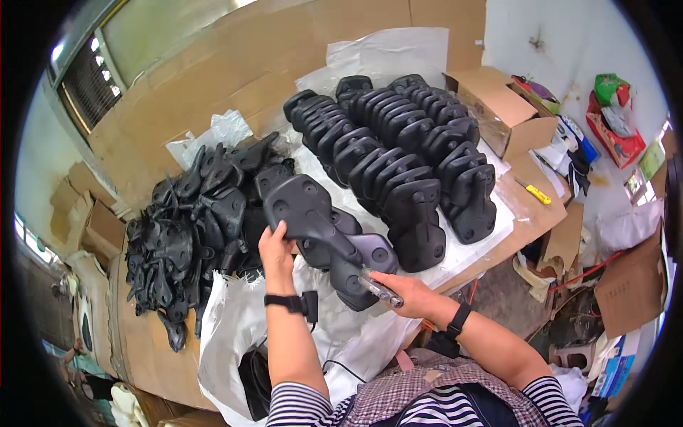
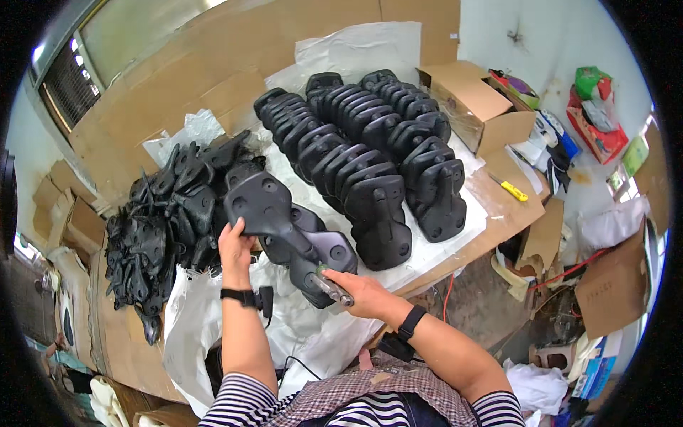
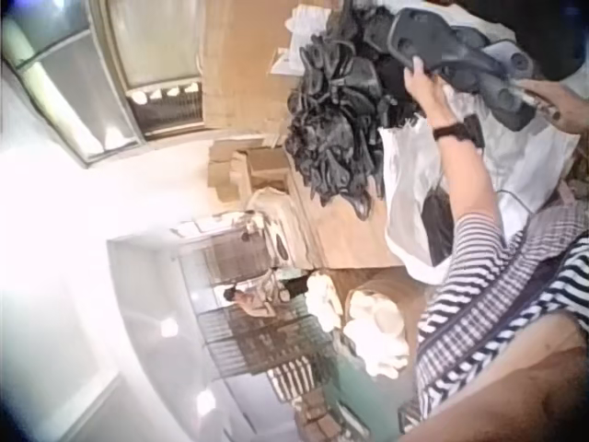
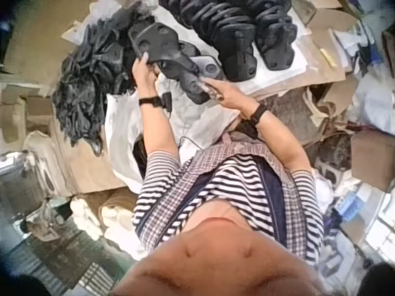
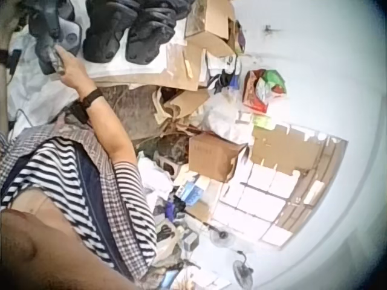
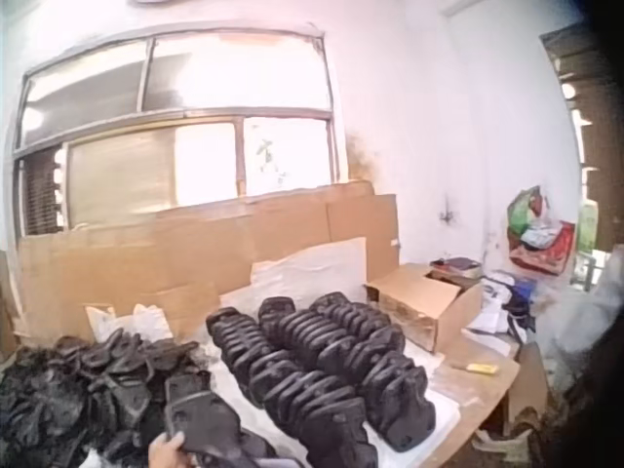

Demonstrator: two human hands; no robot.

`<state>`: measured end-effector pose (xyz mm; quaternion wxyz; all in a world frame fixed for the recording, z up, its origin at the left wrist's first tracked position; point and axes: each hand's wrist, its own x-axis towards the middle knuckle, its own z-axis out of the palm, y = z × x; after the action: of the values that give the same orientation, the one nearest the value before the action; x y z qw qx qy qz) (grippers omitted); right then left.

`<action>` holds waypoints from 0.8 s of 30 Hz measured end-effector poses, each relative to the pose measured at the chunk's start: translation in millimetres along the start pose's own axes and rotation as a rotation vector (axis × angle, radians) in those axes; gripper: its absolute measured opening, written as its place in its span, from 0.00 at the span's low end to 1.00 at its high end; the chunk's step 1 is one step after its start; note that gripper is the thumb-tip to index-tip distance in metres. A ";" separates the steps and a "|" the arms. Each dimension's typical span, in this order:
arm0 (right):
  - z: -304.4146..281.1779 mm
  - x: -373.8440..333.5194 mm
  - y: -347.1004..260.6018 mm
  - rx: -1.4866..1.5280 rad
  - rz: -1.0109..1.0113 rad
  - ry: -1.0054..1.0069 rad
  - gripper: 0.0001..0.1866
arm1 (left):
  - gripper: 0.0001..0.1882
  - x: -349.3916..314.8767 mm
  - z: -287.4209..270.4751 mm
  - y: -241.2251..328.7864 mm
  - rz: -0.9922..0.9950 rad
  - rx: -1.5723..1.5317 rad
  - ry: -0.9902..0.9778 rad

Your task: The person unpacks black plastic parts from white woven bags using a yellow utility knife. They remove the parts, stack them on a table, and use a handheld tool to clean or deburr the surfaces of the parts. The person handles the items one by one, organizing them into neat piles.

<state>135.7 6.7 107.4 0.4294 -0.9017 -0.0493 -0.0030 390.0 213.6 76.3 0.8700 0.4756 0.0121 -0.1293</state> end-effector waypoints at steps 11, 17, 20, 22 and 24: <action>-113.4 -97.5 -87.8 0.236 0.156 -0.123 0.30 | 0.10 -40.0 -37.3 -55.3 -0.204 0.028 0.095; -134.8 -93.7 -113.7 0.341 0.134 0.062 0.30 | 0.07 -33.8 -16.5 -52.6 -0.210 0.109 0.078; -130.5 -99.4 -108.0 0.346 0.052 0.214 0.31 | 0.07 -29.6 -19.8 -53.7 -0.229 0.157 0.073; -135.0 -105.2 -109.6 0.336 0.100 0.183 0.31 | 0.07 -28.0 -19.6 -56.1 -0.246 0.167 0.067; -127.0 -104.7 -99.3 0.287 0.103 0.053 0.31 | 0.07 -24.7 -20.9 -56.1 -0.252 0.168 0.069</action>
<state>27.1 -38.6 259.5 0.5547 -0.8320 0.0082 0.0024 355.1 207.3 22.2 0.8032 0.5455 0.0906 -0.2215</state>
